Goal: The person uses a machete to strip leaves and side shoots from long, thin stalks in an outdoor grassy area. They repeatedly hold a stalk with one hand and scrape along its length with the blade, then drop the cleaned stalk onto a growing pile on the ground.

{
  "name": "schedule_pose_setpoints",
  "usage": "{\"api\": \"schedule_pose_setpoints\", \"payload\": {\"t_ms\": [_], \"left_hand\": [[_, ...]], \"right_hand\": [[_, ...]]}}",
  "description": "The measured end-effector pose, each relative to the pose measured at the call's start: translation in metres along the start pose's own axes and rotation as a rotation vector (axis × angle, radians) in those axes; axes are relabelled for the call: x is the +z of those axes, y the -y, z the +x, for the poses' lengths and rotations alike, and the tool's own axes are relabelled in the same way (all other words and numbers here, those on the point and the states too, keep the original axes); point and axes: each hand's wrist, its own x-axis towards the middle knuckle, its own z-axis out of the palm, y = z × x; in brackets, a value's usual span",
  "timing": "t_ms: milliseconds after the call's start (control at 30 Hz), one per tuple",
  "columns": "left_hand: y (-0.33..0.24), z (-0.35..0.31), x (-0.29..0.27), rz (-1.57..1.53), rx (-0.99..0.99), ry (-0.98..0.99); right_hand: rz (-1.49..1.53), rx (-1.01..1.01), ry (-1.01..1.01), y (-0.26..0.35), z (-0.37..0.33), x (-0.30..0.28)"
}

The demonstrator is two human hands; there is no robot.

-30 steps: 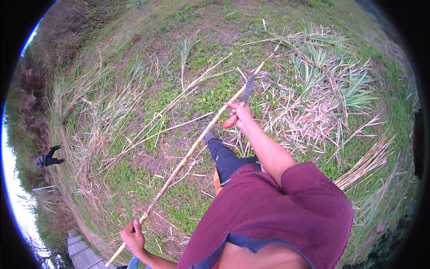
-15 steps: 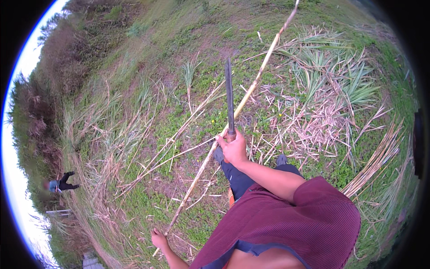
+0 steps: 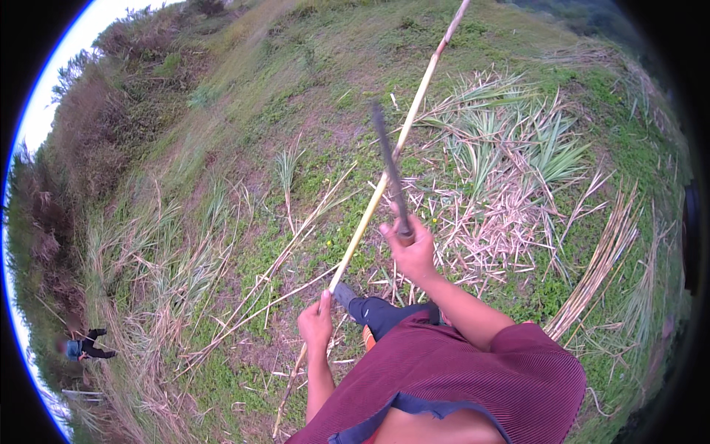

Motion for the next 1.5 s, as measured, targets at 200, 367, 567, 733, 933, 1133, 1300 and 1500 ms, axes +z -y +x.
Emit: {"api": "schedule_pose_setpoints", "payload": {"t_ms": [200,367,567,733,933,1133,1300,1500], "left_hand": [[0.076,-0.034,-0.019,-0.013,-0.011,0.25],[0.115,-0.056,-0.025,0.198,-0.002,0.345],[0.122,-0.042,-0.05,0.397,0.032,0.24],[0.036,-0.027,-0.013,0.498,0.542,-0.248],[-0.126,0.018,0.07,0.401,0.693,0.059],[-0.113,0.053,0.075,0.437,0.284,0.49],[-0.091,0.03,0.084,0.382,0.278,0.671],[-0.105,0.001,0.083,0.175,0.292,0.78]], "right_hand": [[0.371,0.179,-0.349,0.008,0.091,-0.064],[0.111,0.32,-0.427,-0.083,0.099,-0.108],[0.025,0.517,-0.52,-0.119,0.048,-0.107],[-0.405,0.458,-0.354,-0.093,0.026,-0.066],[-0.376,0.223,-0.112,-0.053,-0.005,-0.012],[-0.611,0.0,0.136,-0.045,-0.018,-0.063],[-1.153,-0.157,0.303,-0.027,-0.052,-0.126],[-1.363,-0.328,0.155,-0.027,-0.07,-0.184]]}}
